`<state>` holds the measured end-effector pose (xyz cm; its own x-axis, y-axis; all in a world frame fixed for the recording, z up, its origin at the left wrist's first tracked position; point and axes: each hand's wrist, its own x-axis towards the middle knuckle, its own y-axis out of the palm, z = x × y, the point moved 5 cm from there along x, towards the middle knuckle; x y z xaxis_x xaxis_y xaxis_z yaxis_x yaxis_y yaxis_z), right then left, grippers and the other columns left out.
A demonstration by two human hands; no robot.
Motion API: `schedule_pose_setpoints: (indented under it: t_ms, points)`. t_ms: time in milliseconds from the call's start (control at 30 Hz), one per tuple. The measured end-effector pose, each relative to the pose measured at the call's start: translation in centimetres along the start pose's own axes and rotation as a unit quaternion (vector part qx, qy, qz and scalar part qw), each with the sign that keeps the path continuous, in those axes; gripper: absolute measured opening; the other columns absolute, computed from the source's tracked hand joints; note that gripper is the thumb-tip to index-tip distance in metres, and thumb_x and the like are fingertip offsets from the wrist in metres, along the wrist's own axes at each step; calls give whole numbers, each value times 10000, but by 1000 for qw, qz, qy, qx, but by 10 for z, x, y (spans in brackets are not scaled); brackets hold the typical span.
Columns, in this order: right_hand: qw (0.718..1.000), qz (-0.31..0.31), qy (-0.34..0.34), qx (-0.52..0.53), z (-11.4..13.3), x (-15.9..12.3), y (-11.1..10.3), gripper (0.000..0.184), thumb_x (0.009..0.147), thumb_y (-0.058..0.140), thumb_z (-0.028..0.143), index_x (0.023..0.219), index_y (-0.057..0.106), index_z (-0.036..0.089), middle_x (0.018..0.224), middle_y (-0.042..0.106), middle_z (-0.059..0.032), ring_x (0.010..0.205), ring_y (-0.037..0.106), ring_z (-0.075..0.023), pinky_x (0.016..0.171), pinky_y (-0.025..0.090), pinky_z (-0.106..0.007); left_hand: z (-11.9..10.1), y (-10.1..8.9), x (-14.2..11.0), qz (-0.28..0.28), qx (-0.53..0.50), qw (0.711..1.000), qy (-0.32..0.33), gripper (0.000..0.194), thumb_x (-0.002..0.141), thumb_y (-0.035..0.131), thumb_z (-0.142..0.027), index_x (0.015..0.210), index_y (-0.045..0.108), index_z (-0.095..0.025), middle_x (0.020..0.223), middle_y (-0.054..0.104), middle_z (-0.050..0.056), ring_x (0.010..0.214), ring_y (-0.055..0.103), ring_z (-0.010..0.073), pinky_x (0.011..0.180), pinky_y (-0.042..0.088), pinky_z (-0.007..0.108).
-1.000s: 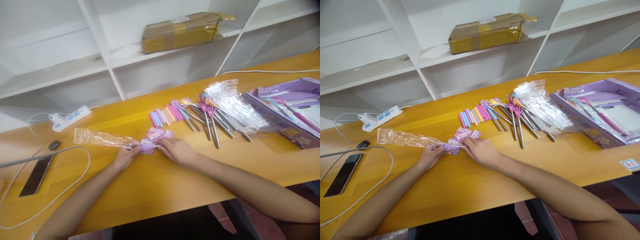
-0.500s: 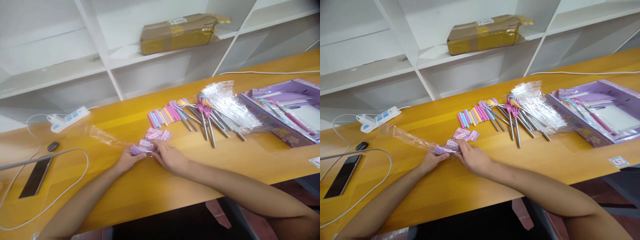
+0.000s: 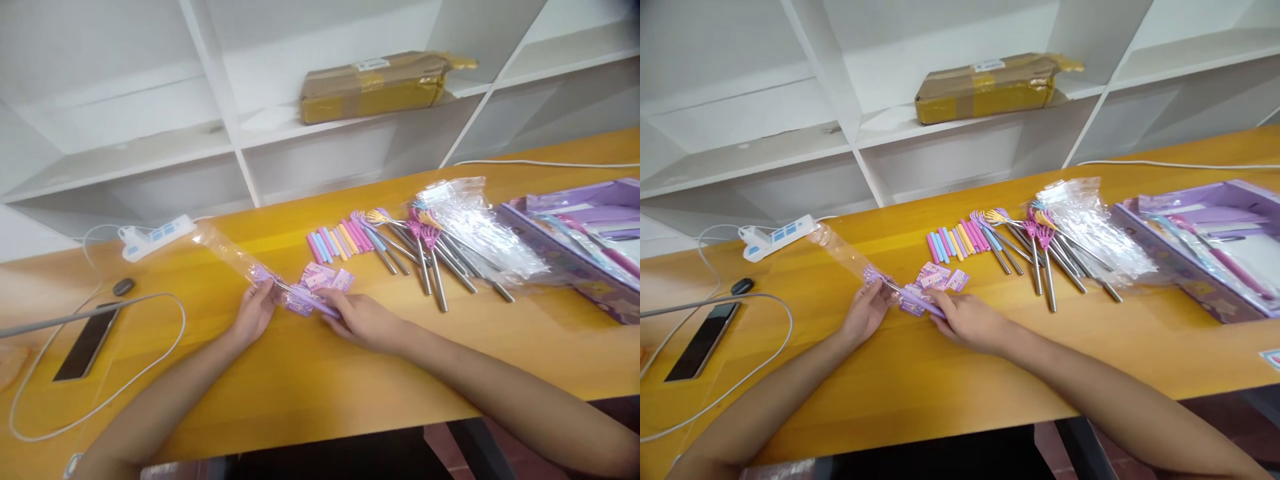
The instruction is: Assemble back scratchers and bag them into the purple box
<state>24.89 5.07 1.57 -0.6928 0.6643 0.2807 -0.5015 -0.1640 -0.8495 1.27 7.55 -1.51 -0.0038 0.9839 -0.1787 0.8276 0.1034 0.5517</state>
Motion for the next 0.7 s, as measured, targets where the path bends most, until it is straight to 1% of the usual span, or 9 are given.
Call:
schedule_pose_setpoints:
  t_ms: [100,167,233,333,400,500,567,633,700]
  points:
    - [992,21,-126,22,15,-4,1,283,1107,487,256,1369,534,160,1043,750,-94,799,702,-165,746,529,-283,-1,-1,1,-10,-14,1000,-4,307,784,941,-350,952,774,-155,871,771,28,764,703,136,657,540,228]
    - [984,27,-176,3,23,-6,4,220,1122,482,255,1293,588,167,1058,748,-85,785,683,-151,748,523,-284,-2,-1,0,-6,-11,1000,-8,310,782,939,-358,938,766,-155,857,763,35,780,708,148,632,520,220]
    - [978,31,-205,-22,28,-7,7,217,1126,486,255,1280,610,165,1053,749,-77,764,662,-146,740,512,-286,0,-1,-1,15,20,1000,-17,327,777,941,-385,923,764,-152,856,765,49,771,705,157,616,508,222]
    - [980,33,-196,-15,27,-4,12,205,1114,528,271,1264,611,159,1018,746,-62,752,649,-149,743,508,-290,4,0,-5,66,115,991,-23,384,782,929,-476,889,773,-141,823,768,68,727,694,173,661,536,257]
    - [985,28,-169,13,24,-1,13,219,1097,575,308,1247,597,151,1007,741,-60,776,660,-155,770,519,-298,6,2,-9,115,194,974,-14,422,801,901,-537,887,788,-139,828,777,80,749,703,190,733,561,286]
    - [988,12,-143,55,20,1,16,360,1057,651,355,1320,536,138,1114,733,-105,893,700,-181,846,546,-327,8,8,-18,191,304,933,-3,375,883,830,-523,954,813,-155,907,794,89,829,718,210,819,567,302]
    - [989,-6,-126,73,18,1,18,467,1025,697,375,1369,487,137,1168,720,-132,937,710,-199,859,555,-341,9,15,-26,240,350,905,-6,324,914,802,-479,1024,819,-175,943,800,87,876,729,233,852,573,320]
    - [991,-17,-105,85,18,1,21,556,994,734,408,1392,453,141,1152,714,-133,923,708,-206,838,557,-342,10,23,-34,279,389,878,4,299,929,784,-434,1107,817,-197,1014,812,94,962,742,271,913,574,353]
    - [991,-27,-88,99,18,0,23,615,978,747,452,1405,425,148,1127,707,-121,888,699,-202,806,554,-331,11,29,-40,308,436,845,26,286,950,753,-397,1161,809,-212,1090,816,99,1019,741,286,951,563,361]
